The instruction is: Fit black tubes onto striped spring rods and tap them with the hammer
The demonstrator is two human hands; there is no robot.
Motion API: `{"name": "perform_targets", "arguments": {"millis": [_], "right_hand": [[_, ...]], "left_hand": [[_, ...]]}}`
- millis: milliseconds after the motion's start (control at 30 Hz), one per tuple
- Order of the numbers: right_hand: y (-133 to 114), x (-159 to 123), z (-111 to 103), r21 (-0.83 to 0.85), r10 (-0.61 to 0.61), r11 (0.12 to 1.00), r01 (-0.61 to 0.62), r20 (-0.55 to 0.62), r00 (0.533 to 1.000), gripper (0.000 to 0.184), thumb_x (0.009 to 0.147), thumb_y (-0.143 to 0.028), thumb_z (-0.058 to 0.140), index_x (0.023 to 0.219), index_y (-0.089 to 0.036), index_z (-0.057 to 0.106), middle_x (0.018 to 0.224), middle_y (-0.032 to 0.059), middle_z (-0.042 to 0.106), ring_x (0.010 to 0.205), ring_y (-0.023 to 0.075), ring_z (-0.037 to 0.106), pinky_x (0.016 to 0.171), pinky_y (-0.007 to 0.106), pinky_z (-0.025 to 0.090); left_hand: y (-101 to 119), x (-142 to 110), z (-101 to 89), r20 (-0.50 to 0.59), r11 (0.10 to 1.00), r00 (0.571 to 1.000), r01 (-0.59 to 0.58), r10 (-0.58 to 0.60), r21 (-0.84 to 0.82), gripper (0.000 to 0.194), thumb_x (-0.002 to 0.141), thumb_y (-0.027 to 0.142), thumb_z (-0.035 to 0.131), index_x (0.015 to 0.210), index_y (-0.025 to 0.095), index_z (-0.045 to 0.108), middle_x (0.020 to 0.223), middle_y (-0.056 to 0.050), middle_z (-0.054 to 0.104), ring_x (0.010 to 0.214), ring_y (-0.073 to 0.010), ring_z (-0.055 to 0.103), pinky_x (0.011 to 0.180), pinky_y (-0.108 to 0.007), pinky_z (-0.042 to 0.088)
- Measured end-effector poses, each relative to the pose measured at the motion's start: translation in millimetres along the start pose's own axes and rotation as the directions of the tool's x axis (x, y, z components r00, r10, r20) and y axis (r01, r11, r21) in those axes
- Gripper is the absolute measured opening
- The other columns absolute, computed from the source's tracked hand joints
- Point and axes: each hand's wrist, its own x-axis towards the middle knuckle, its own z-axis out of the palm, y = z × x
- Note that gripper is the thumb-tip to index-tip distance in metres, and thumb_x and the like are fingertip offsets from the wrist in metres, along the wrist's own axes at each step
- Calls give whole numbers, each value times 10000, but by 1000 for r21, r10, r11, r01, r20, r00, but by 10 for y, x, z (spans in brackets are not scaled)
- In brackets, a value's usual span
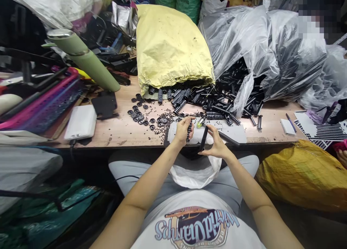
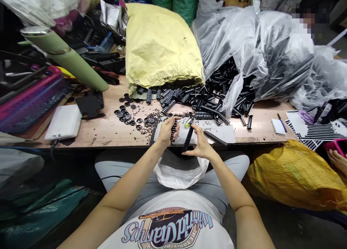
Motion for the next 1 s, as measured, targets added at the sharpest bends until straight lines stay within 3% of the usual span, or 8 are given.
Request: {"name": "perform_targets", "arguments": {"millis": [100,200,300,433,667,833,933,1000], "right_hand": [[-104,97,18,22,-87,996,86,31,996,1083,619,-408,830,1465,-259,172,1483,146,269,1411,297,289,1146,500,324],[-157,202,59,61,-134,989,131,53,990,1110,627,-421,825,1478,-263,130,1511,142,262,1432,297,265,1167,501,287],[-144,275,109,76,-159,985,154,69,985,1135,623,-419,830,1486,-266,108,1531,135,242,1449,278,237,1189,478,259],[-98,301,155,43,-113,993,109,105,988,1179,609,-404,836,1496,-257,73,1536,135,228,1456,268,224,1206,455,232],[-66,287,219,21,-60,998,59,50,997,1096,581,-346,831,1451,-214,179,1455,141,332,1390,275,342,1161,440,316],[-138,340,273,-50,13,999,-10,71,997,1101,554,-332,822,1444,-201,186,1419,140,367,1339,282,397,1129,437,345],[-169,382,364,-128,40,991,-34,45,998,1083,558,-327,804,1443,-199,194,1406,144,393,1308,293,421,1107,450,359],[-149,403,457,-210,62,976,-63,-10,998,1021,589,-315,769,1437,-181,215,1398,159,411,1304,311,413,1104,476,345]], "left_hand": [[116,-125,48,28,987,987,160,-159,-23,473,818,580,578,1068,179,567,497,89,427,287,-49,312,285,-154,206],[124,-162,85,-36,967,968,246,-249,-63,426,846,565,535,932,151,588,483,64,460,291,-56,362,290,-158,247],[84,-164,131,-130,971,962,232,-239,-63,405,838,545,548,763,147,542,466,37,489,316,-88,458,316,-176,338],[96,-195,205,-123,968,961,250,-247,17,435,807,589,569,757,160,509,479,20,531,375,-148,565,370,-227,459],[174,-218,249,-141,952,951,290,-275,99,433,824,582,572,753,160,503,438,41,486,328,-128,524,339,-201,433],[138,-130,151,-178,931,929,347,-325,112,426,859,561,538,746,151,522,469,25,492,335,-131,518,349,-219,429],[54,-112,36,-167,936,954,282,-250,209,443,875,569,496,832,136,583,600,-23,568,442,-143,571,458,-273,503],[-37,-135,-46,-120,896,992,77,-27,437,395,880,504,519,985,140,632,784,-69,620,660,-176,638,642,-324,554]]}}
